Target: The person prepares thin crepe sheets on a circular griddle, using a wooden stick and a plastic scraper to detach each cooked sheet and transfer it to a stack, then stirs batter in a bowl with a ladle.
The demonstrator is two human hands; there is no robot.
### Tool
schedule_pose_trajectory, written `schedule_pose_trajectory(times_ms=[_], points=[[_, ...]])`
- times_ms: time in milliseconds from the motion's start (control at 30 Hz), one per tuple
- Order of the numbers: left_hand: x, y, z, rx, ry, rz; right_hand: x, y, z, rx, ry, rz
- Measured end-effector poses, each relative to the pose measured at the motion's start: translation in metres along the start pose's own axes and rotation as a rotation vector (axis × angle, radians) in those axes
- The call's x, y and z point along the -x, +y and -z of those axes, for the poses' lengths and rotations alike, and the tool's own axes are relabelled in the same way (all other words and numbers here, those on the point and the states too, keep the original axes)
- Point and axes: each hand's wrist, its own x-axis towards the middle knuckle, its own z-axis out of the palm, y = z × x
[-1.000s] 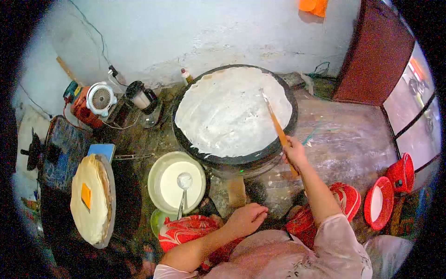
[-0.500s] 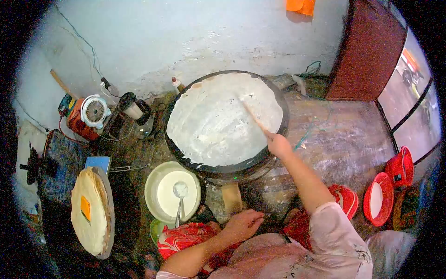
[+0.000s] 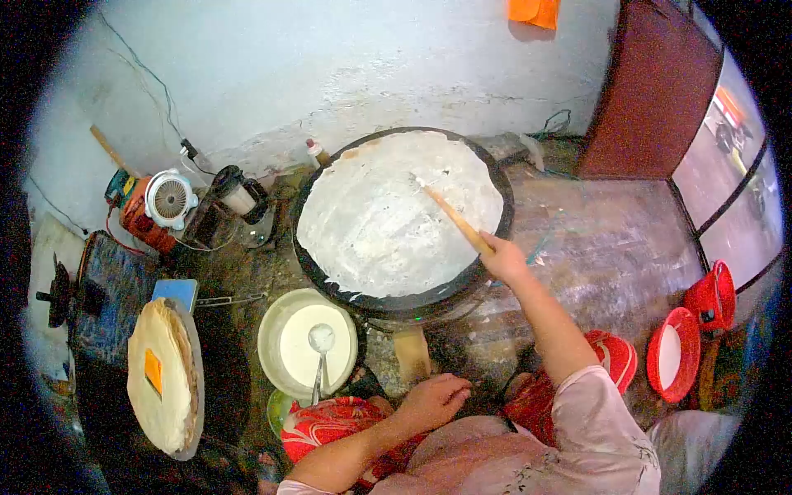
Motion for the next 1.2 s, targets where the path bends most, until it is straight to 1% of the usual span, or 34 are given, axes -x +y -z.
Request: schedule_pose_trajectory(times_ms=[33,67,100,167,200,233,300,333,367,433,467,500,567,600,633,700,767,800,833,900,967,1000,1033,1100,1200], points=[[0.0,0.0,0.0,-0.016,-0.034,0.02,0.002,-0.012,-0.002,0.032,-0.001,-0.015],[0.001,0.0,0.0,-0.016,-0.032,0.022,0.004,-0.025,-0.002,-0.129,-0.131,-0.173],[0.0,-0.001,-0.001,-0.014,-0.007,0.0,0.001,-0.028,-0.006,-0.13,-0.133,-0.172],[0.0,-0.003,-0.002,-0.012,0.021,-0.021,-0.004,-0.032,-0.014,0.08,-0.081,-0.025],[0.0,-0.003,-0.002,-0.003,0.02,-0.02,-0.005,-0.038,-0.017,0.169,-0.005,-0.009],[0.0,-0.004,-0.002,0.007,0.02,-0.02,-0.006,-0.041,-0.018,0.169,-0.008,-0.005],[0.001,-0.007,-0.004,0.001,0.033,-0.028,-0.003,-0.046,-0.02,0.408,-0.017,0.066],[0.001,-0.009,-0.005,-0.005,0.042,-0.039,0.002,-0.051,-0.021,0.569,-0.02,0.067],[0.001,-0.011,-0.004,-0.005,0.045,-0.041,0.0,-0.051,-0.02,0.57,-0.018,0.07],[0.001,-0.013,-0.005,-0.013,-0.029,-0.002,-0.005,-0.05,-0.014,0.652,-0.013,-0.019],[0.002,-0.011,-0.005,-0.011,-0.033,-0.003,-0.009,-0.052,-0.008,0.625,0.044,-0.05],[0.002,-0.008,-0.002,-0.015,-0.044,0.003,-0.012,-0.047,-0.012,0.623,0.048,-0.052],[0.003,-0.005,0.001,-0.018,-0.053,0.008,-0.016,-0.034,-0.023,0.221,-0.022,0.014],[0.004,-0.004,0.002,-0.012,-0.055,0.009,0.001,-0.056,-0.017,0.258,-0.11,0.023],[0.004,-0.003,0.003,-0.007,-0.058,0.008,0.01,-0.05,-0.023,0.111,-0.179,0.123],[0.004,-0.003,0.002,-0.019,-0.051,0.002,0.006,-0.03,-0.03,-0.205,-0.213,0.141],[0.004,-0.003,0.002,-0.028,-0.044,-0.002,-0.013,0.001,-0.037,-0.364,0.0,-0.053],[0.004,-0.003,0.0,-0.036,-0.037,-0.01,-0.006,-0.01,-0.026,-0.25,0.008,-0.124],[0.004,-0.003,-0.001,-0.048,-0.031,-0.022,0.007,-0.014,-0.027,-0.25,0.012,-0.125],[0.004,-0.004,-0.001,-0.043,-0.037,-0.027,0.037,-0.023,-0.035,-0.12,-0.335,0.158],[0.003,-0.005,-0.002,-0.033,-0.047,-0.027,0.062,-0.081,0.003,-0.216,-0.617,0.012],[0.003,-0.005,-0.002,-0.041,-0.057,-0.017,0.058,-0.045,-0.018,-0.276,-0.444,0.157],[0.003,-0.005,-0.002,-0.049,-0.068,-0.006,0.06,-0.058,-0.001,-0.238,-0.404,0.025],[0.004,-0.006,-0.004,-0.038,-0.049,-0.011,0.066,-0.053,0.008,-0.468,-0.297,-0.236],[0.006,-0.001,-0.001,-0.003,-0.011,-0.025,0.093,-0.05,0.024,-0.557,-0.239,-0.273]])
